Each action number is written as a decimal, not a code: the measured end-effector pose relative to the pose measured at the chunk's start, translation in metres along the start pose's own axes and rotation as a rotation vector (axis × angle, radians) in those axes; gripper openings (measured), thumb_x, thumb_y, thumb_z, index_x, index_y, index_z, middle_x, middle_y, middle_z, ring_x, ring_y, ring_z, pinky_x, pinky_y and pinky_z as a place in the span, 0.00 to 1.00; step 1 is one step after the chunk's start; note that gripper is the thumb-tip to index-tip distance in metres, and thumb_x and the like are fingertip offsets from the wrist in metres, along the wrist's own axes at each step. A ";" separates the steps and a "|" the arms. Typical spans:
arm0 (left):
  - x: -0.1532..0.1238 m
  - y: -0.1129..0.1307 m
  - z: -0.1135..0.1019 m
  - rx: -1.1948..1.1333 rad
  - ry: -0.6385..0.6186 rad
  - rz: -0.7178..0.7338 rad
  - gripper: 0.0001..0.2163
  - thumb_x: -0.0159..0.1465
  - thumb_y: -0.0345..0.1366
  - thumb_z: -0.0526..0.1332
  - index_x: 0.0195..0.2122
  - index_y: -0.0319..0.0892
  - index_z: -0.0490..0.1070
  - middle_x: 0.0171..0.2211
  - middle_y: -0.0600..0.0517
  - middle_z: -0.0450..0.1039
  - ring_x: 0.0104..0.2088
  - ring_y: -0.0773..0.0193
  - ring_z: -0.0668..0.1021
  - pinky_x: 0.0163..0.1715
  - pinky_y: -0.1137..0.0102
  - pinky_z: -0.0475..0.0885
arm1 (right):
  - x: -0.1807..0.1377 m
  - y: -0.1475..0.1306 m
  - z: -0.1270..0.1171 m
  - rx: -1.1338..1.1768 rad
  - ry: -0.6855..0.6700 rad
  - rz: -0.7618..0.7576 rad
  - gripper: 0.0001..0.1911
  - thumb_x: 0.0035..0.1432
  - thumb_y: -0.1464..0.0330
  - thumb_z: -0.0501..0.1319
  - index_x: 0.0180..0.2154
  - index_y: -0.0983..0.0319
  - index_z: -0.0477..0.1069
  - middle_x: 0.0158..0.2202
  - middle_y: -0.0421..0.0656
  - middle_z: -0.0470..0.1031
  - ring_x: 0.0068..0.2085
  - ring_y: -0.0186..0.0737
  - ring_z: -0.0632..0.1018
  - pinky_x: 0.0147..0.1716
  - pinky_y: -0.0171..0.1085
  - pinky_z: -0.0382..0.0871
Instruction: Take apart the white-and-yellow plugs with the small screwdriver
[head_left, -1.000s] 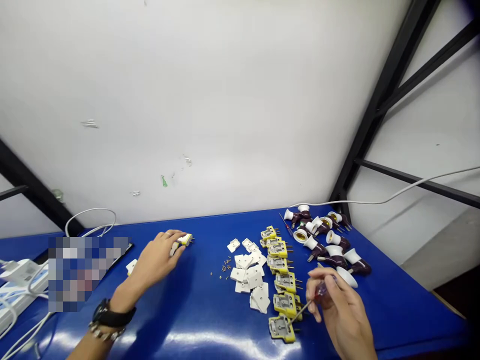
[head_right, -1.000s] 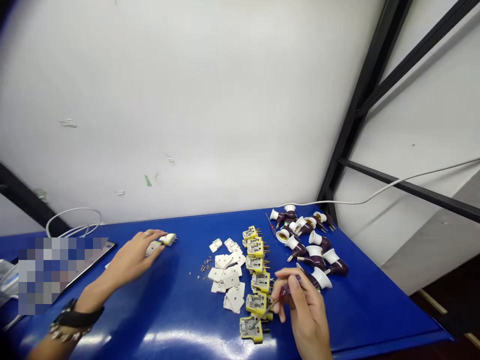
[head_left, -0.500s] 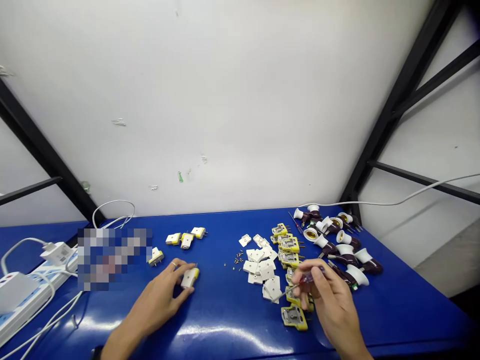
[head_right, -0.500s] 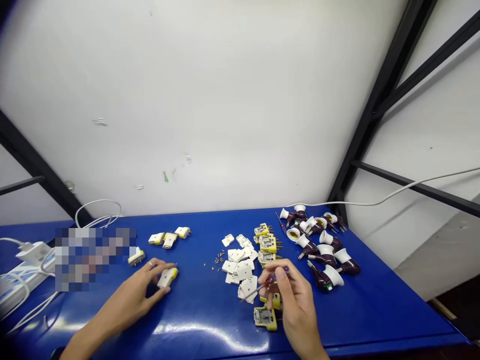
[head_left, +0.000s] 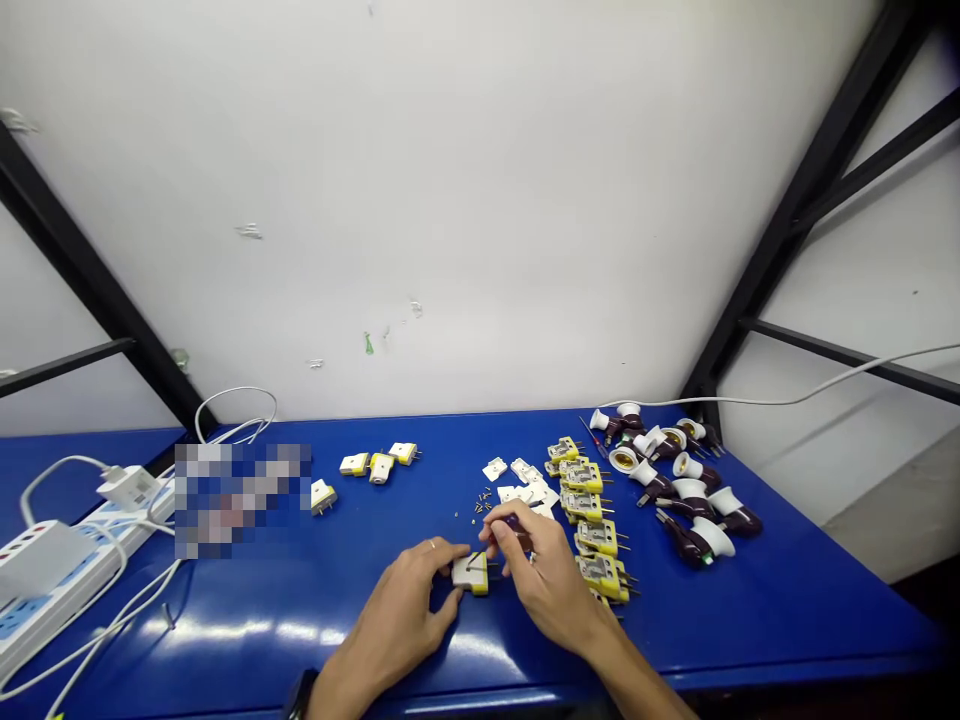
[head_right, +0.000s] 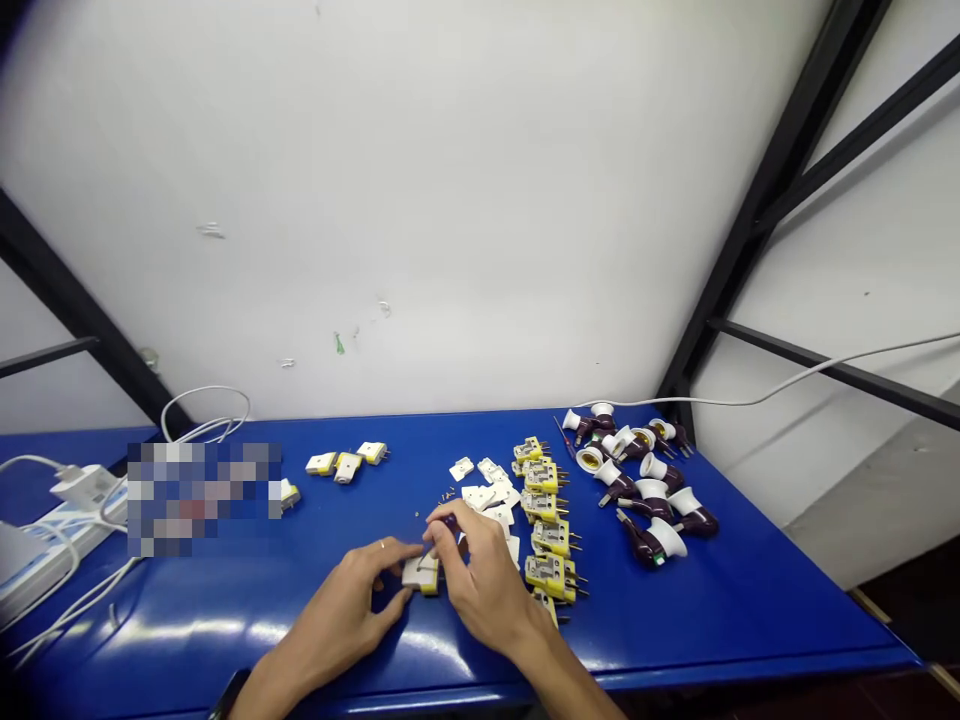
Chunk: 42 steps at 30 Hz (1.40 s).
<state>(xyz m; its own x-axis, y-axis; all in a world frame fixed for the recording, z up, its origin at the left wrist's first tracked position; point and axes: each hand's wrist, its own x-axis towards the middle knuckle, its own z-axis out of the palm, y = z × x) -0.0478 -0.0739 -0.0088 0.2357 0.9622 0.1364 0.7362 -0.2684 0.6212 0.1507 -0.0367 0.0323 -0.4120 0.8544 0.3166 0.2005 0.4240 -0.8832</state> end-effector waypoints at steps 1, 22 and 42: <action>0.001 0.003 -0.001 -0.003 -0.007 -0.001 0.18 0.62 0.29 0.60 0.53 0.46 0.75 0.42 0.48 0.79 0.42 0.55 0.79 0.46 0.63 0.73 | 0.001 0.000 0.000 -0.031 -0.014 -0.005 0.13 0.73 0.61 0.51 0.42 0.60 0.71 0.34 0.43 0.77 0.35 0.39 0.78 0.32 0.35 0.72; 0.022 0.010 0.006 -0.215 0.075 0.146 0.13 0.70 0.31 0.53 0.32 0.41 0.75 0.28 0.53 0.77 0.28 0.64 0.76 0.32 0.73 0.68 | 0.023 -0.004 -0.008 -0.130 -0.168 -0.168 0.09 0.67 0.68 0.59 0.48 0.60 0.73 0.40 0.45 0.78 0.38 0.39 0.78 0.37 0.36 0.72; 0.029 0.004 0.009 -0.237 0.130 0.117 0.09 0.68 0.32 0.56 0.33 0.41 0.74 0.30 0.50 0.79 0.31 0.62 0.79 0.33 0.72 0.72 | 0.041 -0.011 -0.006 -0.196 -0.166 -0.211 0.10 0.69 0.65 0.57 0.42 0.61 0.77 0.38 0.44 0.79 0.38 0.40 0.77 0.40 0.37 0.70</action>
<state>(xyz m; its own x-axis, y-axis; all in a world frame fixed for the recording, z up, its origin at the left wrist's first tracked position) -0.0324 -0.0473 -0.0089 0.2159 0.9274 0.3054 0.5365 -0.3740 0.7565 0.1370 -0.0042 0.0576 -0.5989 0.6876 0.4105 0.2558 0.6500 -0.7156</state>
